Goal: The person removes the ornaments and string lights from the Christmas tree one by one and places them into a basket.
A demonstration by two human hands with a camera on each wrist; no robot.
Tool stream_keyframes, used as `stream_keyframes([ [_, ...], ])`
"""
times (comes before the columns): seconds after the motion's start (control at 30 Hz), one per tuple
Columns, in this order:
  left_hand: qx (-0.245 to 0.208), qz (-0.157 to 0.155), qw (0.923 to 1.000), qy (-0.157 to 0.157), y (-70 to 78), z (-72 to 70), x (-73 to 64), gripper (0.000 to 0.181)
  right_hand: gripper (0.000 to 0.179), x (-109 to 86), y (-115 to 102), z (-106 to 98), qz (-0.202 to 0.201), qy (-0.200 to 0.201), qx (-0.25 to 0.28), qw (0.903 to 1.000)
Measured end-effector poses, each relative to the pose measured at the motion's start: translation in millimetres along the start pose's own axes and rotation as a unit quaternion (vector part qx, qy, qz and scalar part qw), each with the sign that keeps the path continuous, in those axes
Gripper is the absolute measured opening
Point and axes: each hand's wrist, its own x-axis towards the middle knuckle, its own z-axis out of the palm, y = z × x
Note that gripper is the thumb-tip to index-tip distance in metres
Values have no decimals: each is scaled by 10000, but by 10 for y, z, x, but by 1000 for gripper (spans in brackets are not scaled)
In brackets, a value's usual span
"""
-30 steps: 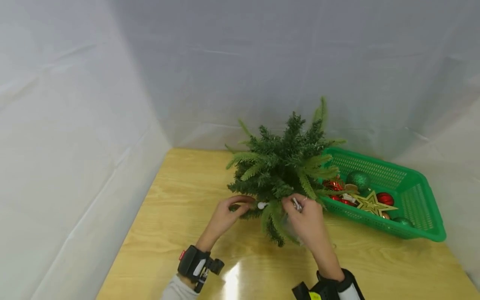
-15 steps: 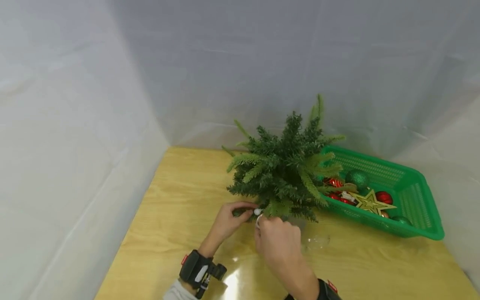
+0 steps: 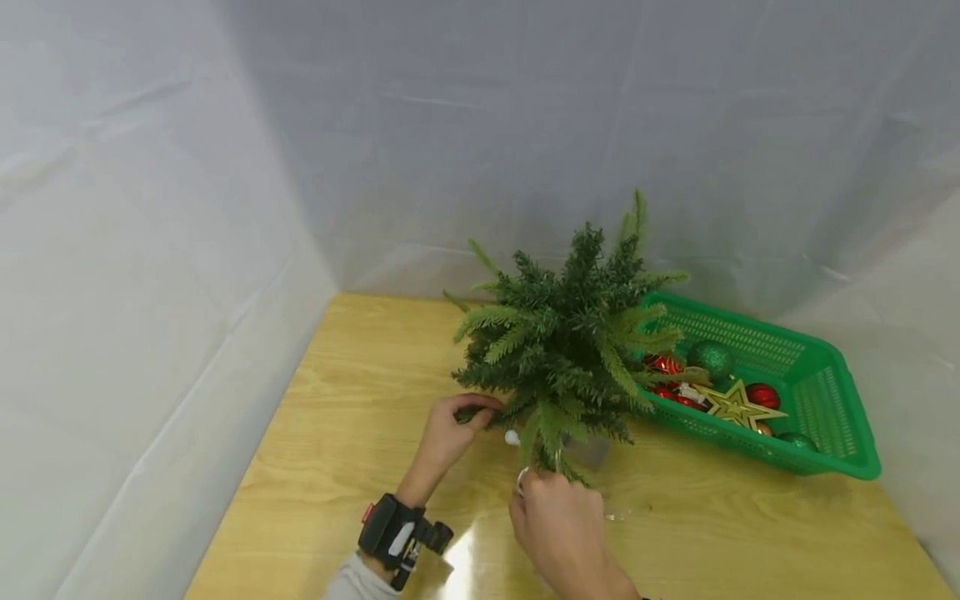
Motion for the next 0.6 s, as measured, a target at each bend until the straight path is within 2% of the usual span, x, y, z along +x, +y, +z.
stream_keyframes([
  [0.13,-162,-39,9992,359,-32,35,-8,17,24,-41,40,-8,-44,148,20,9999],
  [0.27,-102,46,9981,598,-66,34,3,17,19,-58,78,8,-26,327,-126,9994],
  [0.5,-78,139,9982,570,-74,-7,36,17,15,-125,82,61,180,271,-763,9966],
  [0.6,-103,132,9987,481,-64,-22,35,16,14,-158,61,54,416,54,-921,9949],
])
